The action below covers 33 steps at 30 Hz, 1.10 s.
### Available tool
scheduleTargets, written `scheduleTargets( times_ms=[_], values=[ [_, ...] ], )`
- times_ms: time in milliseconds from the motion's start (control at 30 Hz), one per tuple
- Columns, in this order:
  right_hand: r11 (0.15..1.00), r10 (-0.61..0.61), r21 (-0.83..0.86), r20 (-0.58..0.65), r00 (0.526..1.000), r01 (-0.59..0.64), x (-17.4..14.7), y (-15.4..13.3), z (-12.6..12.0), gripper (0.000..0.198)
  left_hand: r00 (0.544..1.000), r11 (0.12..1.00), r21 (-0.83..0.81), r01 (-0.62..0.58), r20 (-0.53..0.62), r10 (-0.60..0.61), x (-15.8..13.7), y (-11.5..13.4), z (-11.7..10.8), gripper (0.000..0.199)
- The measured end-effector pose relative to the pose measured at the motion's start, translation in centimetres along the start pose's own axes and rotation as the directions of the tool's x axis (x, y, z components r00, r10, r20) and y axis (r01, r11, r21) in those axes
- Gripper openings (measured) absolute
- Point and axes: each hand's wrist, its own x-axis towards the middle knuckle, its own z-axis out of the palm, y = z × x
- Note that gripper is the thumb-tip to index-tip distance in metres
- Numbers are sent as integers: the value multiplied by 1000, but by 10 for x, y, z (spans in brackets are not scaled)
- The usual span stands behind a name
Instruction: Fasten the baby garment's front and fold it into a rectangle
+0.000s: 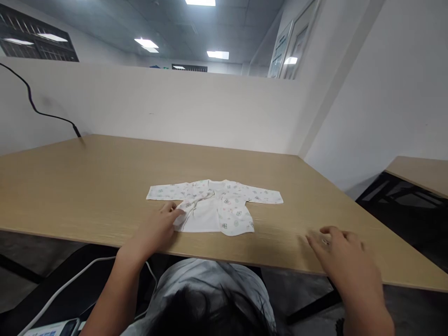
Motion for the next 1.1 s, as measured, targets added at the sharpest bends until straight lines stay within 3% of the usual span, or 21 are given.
scheduleTargets(
  times_ms=[133, 200, 333, 433, 567, 667, 700, 767, 800, 867, 933, 967, 1033, 1100],
  values=[
    [987, -56, 157, 70, 996, 44, 8, -64, -10, 23, 994, 999, 33, -11, -109, 15, 6, 4, -2, 19],
    [944, -178, 300, 109, 978, 139, 10, -98, -7, 20, 976, 999, 17, -39, -214, 42, 10, 7, -4, 19],
    [818, -463, 473, 206, 862, 326, 7, -155, 12, 18, 927, 994, -99, -56, -375, 15, 16, 16, -9, 25],
    [811, -536, 433, 283, 795, 393, 3, -180, 29, 28, 921, 975, -220, -13, -382, -73, 19, 25, -8, 27],
    [846, -507, 369, 336, 794, 384, 6, -188, 42, 7, 917, 944, -327, 30, -367, -156, 26, 37, 0, 23],
    [852, -458, 417, 295, 839, 318, 15, -183, 44, 8, 889, 933, -355, 66, -403, -216, 27, 42, 3, 23],
    [850, -429, 444, 269, 862, 284, 18, -181, 42, 8, 901, 937, -345, 56, -386, -196, 26, 43, 2, 25],
    [822, -403, 519, 241, 883, 233, 26, -176, 37, 7, 968, 953, -300, -43, -250, -35, 23, 44, -5, 27],
    [789, -438, 570, 260, 860, 230, 30, -173, 34, 6, 986, 950, -285, -125, -141, 87, 23, 43, -11, 28],
    [696, -583, 679, 345, 736, 233, 41, -168, 25, 7, 957, 917, -304, -259, 52, 287, 25, 38, -23, 31],
    [631, -681, 745, 398, 615, 216, 58, -162, 17, 17, 942, 904, -332, -269, 106, 319, 37, 27, -34, 37],
    [627, -687, 749, 403, 605, 213, 69, -160, 14, 22, 958, 917, -326, -231, 89, 272, 47, 19, -37, 41],
    [670, -630, 703, 370, 683, 237, 95, -155, 14, 24, 990, 961, -249, -117, 44, 132, 73, -1, -37, 51],
    [747, -560, 609, 361, 746, 266, 124, -152, 22, 24, 993, 995, -103, -3, 113, 15, 102, -23, -28, 56]
  ],
)
